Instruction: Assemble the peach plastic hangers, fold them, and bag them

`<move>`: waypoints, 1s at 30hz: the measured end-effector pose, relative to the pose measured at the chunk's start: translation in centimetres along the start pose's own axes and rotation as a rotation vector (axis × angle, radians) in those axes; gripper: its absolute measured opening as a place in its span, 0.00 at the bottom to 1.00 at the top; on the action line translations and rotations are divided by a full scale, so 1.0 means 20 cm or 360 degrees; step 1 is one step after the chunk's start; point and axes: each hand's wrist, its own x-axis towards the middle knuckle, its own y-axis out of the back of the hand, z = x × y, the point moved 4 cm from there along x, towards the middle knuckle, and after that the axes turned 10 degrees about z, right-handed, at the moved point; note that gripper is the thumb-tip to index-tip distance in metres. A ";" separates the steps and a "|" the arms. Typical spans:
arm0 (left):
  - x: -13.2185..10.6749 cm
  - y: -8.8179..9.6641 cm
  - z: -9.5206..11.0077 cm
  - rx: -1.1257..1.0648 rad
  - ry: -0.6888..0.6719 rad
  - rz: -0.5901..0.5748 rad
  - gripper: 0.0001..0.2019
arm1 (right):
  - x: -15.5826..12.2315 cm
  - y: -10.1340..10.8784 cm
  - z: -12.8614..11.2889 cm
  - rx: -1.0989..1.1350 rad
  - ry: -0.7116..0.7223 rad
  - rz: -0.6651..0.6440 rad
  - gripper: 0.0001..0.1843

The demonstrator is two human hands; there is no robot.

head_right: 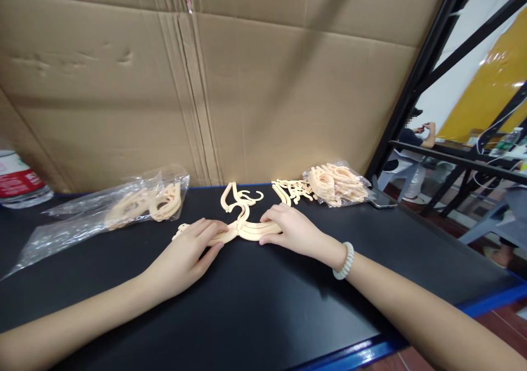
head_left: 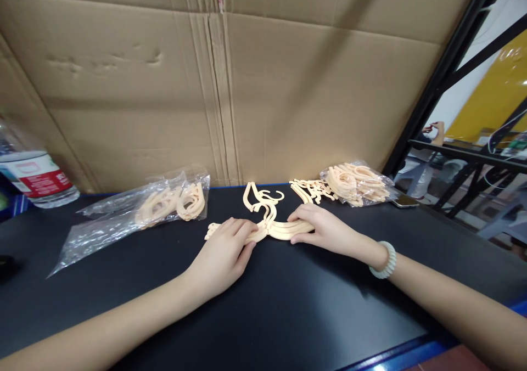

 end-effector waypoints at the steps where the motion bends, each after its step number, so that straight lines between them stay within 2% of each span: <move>1: 0.00 0.00 0.00 -0.0007 0.0002 -0.0005 0.09 | 0.00 0.00 0.00 -0.0010 0.0008 -0.0005 0.17; 9: -0.01 0.00 -0.01 -0.0031 0.0005 0.0053 0.10 | 0.01 0.02 -0.01 -0.0016 0.0005 0.0023 0.15; 13: 0.01 0.04 0.00 0.0023 -0.0030 0.0118 0.10 | 0.02 0.03 0.02 -0.0025 0.0002 0.0121 0.11; 16: 0.06 0.08 -0.01 0.0100 -0.0002 0.0093 0.10 | 0.07 0.03 0.06 -0.0150 0.0007 0.0170 0.08; 21: 0.20 0.08 -0.15 0.0300 0.0197 -0.0032 0.09 | 0.22 -0.01 0.12 -0.0361 0.0021 0.0129 0.09; 26: 0.34 -0.01 -0.32 0.0454 0.0363 -0.0138 0.09 | 0.39 -0.10 0.16 -0.0492 0.0115 0.0003 0.10; 30: 0.41 -0.07 -0.37 0.0544 0.0436 -0.0168 0.16 | 0.48 -0.16 0.20 -0.0607 0.0053 -0.0017 0.07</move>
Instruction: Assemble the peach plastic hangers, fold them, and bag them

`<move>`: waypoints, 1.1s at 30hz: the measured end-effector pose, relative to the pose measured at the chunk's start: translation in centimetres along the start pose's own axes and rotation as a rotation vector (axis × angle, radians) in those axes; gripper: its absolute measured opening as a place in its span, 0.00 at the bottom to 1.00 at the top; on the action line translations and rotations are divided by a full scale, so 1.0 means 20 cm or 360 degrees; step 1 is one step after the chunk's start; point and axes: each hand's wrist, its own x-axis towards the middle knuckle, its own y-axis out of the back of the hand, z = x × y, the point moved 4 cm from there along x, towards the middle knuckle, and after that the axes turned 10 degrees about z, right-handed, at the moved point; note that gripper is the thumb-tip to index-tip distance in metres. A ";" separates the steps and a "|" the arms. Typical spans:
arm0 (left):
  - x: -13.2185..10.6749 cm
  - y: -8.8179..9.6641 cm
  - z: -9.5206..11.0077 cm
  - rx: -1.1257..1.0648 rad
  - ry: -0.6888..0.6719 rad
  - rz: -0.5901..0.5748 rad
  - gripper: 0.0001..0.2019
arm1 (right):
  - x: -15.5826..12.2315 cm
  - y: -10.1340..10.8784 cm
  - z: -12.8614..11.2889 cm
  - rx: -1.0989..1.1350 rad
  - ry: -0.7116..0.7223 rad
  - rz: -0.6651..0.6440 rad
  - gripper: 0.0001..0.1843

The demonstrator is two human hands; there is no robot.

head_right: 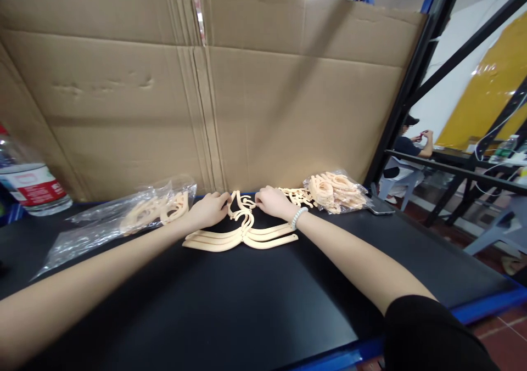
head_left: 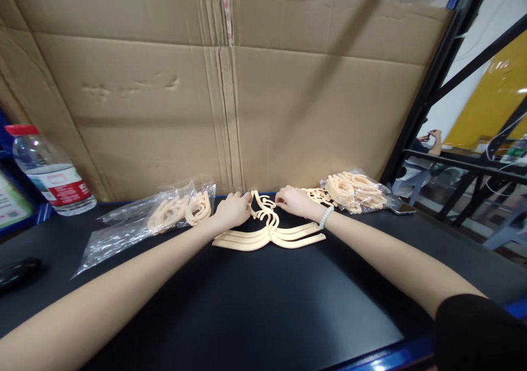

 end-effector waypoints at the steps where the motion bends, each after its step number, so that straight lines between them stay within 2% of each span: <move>1: 0.01 -0.01 0.00 0.0007 0.0001 -0.0002 0.16 | 0.01 -0.01 0.01 -0.0027 -0.0028 0.0002 0.08; 5: 0.04 -0.01 0.00 -0.0013 -0.0037 -0.0026 0.15 | 0.03 -0.03 0.05 -0.0063 -0.0116 0.0053 0.11; 7: 0.06 -0.01 -0.02 -0.0040 -0.0052 -0.0039 0.15 | 0.02 -0.01 0.08 -0.0032 -0.0153 0.0113 0.08; 10: 0.09 -0.01 -0.05 -0.0102 -0.0060 -0.0054 0.15 | -0.01 0.03 0.13 0.0050 -0.0224 0.0256 0.03; 14: 0.11 -0.01 -0.08 -0.0221 0.0001 -0.0047 0.15 | -0.09 0.14 0.16 0.0201 -0.0337 0.0479 0.02; 17: 0.11 0.03 -0.10 -0.0358 0.0074 0.0054 0.16 | -0.18 0.22 0.14 0.0364 -0.0389 0.0578 0.02; 20: 0.08 0.11 -0.10 -0.0558 0.0143 0.0232 0.15 | -0.26 0.28 0.10 0.0580 -0.0390 0.0555 0.02; 23: -0.01 0.20 -0.06 -0.0824 0.0185 0.0324 0.16 | -0.32 0.31 0.04 0.0812 -0.0375 0.0432 0.05; 26: -0.16 0.25 0.03 -0.1114 0.0178 0.0266 0.15 | -0.36 0.32 -0.03 0.1224 -0.0450 0.0290 0.07; 28: -0.29 0.24 0.11 -0.1319 0.0172 0.0162 0.12 | -0.37 0.31 -0.10 0.1521 -0.0523 0.0176 0.07; 30: -0.40 0.19 0.18 -0.1915 0.0366 0.0037 0.09 | -0.39 0.32 -0.15 0.1665 -0.0527 0.0111 0.07; 33: -0.51 0.13 0.27 -0.2461 0.0482 -0.0134 0.08 | -0.42 0.34 -0.21 0.1767 -0.0449 0.0140 0.09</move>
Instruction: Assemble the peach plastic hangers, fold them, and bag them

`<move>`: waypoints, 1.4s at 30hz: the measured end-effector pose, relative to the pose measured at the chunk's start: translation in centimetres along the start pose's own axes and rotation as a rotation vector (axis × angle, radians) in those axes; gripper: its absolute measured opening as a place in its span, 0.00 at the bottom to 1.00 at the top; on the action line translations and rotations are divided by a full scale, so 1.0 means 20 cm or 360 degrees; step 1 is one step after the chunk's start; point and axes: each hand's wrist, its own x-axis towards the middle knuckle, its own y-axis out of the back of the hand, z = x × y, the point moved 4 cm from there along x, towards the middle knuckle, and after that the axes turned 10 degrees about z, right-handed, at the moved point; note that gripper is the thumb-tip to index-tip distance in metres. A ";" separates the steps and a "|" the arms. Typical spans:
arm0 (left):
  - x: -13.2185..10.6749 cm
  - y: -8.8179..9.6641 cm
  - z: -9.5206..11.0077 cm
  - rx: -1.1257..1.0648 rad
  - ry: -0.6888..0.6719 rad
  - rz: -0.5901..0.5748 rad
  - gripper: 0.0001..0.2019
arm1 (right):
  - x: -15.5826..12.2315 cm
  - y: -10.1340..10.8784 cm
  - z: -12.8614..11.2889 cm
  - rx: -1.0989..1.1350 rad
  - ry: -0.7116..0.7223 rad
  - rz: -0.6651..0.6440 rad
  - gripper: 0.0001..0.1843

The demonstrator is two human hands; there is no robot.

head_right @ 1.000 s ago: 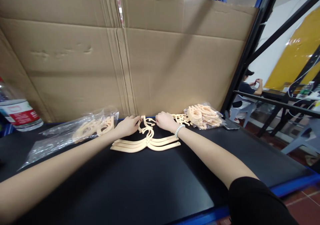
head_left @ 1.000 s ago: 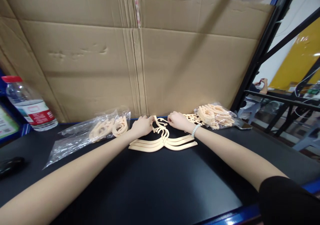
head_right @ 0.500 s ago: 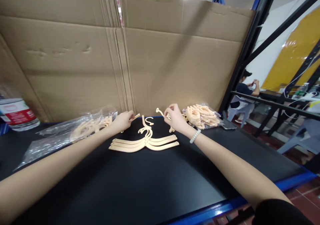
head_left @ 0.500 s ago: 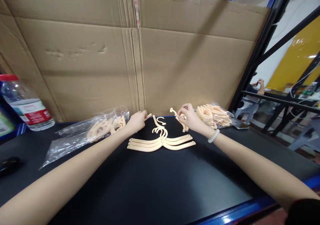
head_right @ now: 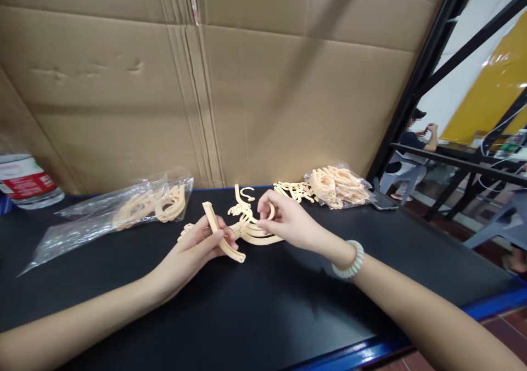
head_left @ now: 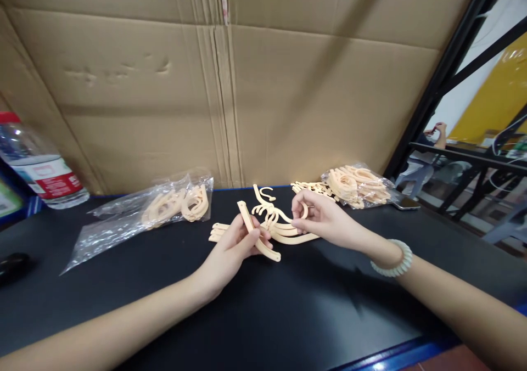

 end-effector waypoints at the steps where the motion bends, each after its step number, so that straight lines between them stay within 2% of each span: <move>1: -0.01 -0.02 -0.02 -0.0096 0.0026 -0.0027 0.09 | -0.01 0.00 -0.01 0.0042 0.0021 -0.0001 0.11; 6: -0.01 -0.02 -0.04 -0.0281 0.0068 -0.0048 0.13 | -0.03 0.00 -0.01 0.0178 0.0006 0.0064 0.22; 11: -0.01 -0.01 -0.05 -0.0245 0.0098 -0.0035 0.15 | -0.02 -0.01 0.01 0.0138 -0.0100 0.0154 0.10; 16: -0.01 -0.03 -0.05 -0.0194 0.0075 -0.0071 0.20 | -0.03 -0.03 0.04 0.0340 -0.0215 0.0197 0.11; 20: -0.01 -0.03 -0.05 -0.0180 0.0001 -0.0097 0.19 | -0.03 -0.03 0.05 0.0528 -0.0246 0.0295 0.12; 25: 0.00 -0.01 -0.05 -0.0080 -0.0047 -0.0058 0.16 | -0.04 -0.03 0.05 0.0586 -0.0284 0.0402 0.11; 31: -0.01 -0.02 -0.04 0.0070 -0.0004 -0.0087 0.08 | -0.04 -0.02 0.04 0.0361 -0.0225 0.0476 0.11; 36: -0.02 -0.03 -0.03 0.0000 0.0074 -0.0108 0.09 | -0.06 0.00 0.00 0.0011 -0.0016 0.0615 0.09; 42: -0.02 -0.05 -0.04 -0.0068 0.0117 -0.0173 0.14 | -0.09 -0.01 -0.04 -0.0181 0.0159 0.0737 0.06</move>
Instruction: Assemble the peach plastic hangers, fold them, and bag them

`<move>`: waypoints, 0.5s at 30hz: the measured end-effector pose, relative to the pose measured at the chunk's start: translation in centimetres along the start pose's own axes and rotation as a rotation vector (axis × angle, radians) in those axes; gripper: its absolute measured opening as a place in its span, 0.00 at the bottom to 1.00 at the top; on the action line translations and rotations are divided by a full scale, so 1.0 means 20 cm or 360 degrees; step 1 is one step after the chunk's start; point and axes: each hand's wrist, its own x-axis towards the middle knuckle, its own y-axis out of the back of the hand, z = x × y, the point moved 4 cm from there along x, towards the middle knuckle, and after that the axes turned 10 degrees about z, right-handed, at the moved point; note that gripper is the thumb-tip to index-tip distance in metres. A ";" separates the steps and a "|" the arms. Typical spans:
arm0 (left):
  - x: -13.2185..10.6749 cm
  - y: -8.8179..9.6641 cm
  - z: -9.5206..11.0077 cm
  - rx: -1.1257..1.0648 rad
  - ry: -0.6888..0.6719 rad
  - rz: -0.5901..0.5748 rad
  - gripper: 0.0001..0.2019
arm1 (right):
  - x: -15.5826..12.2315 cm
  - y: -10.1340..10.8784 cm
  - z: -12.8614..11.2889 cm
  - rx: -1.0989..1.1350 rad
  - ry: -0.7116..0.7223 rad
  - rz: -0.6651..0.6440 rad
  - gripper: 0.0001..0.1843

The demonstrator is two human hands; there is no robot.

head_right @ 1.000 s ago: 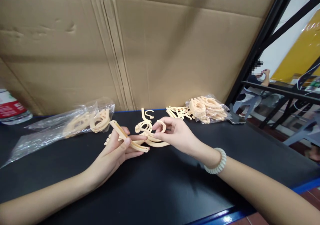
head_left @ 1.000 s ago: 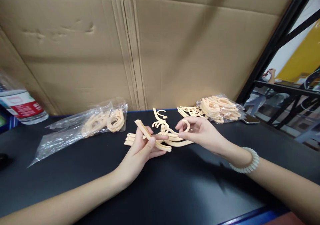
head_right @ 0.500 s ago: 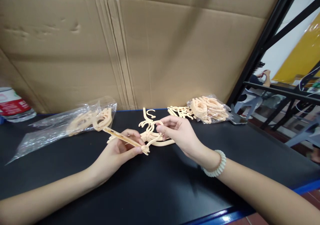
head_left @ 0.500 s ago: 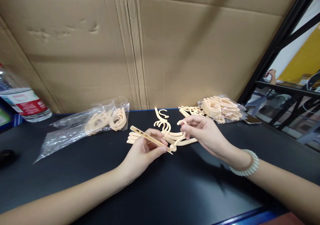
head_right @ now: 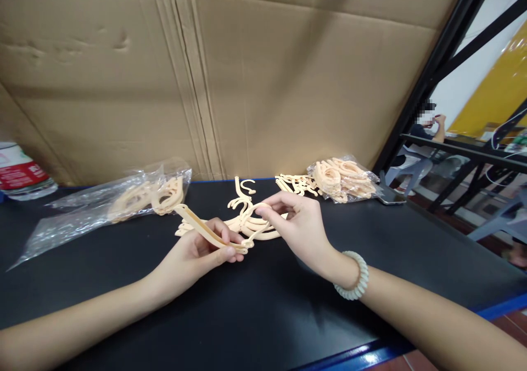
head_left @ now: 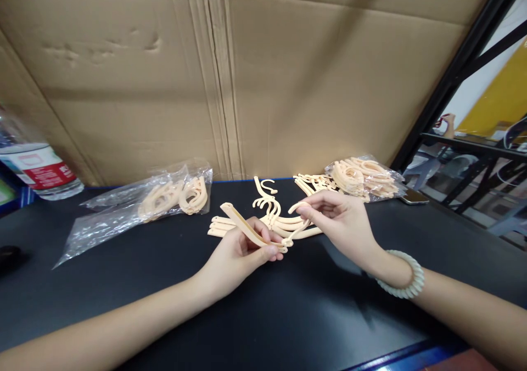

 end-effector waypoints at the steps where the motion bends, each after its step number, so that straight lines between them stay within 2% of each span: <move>1: 0.00 0.00 0.00 0.0013 -0.0003 -0.0001 0.14 | -0.01 0.00 0.00 -0.0018 0.0019 0.0014 0.06; 11: -0.02 -0.01 -0.01 0.0306 -0.0001 -0.0064 0.07 | -0.07 -0.04 -0.03 -0.0088 0.0110 -0.0134 0.07; 15: 0.00 0.00 0.01 0.0272 -0.0089 0.0022 0.07 | -0.09 -0.09 0.00 -0.0018 -0.0052 -0.0393 0.10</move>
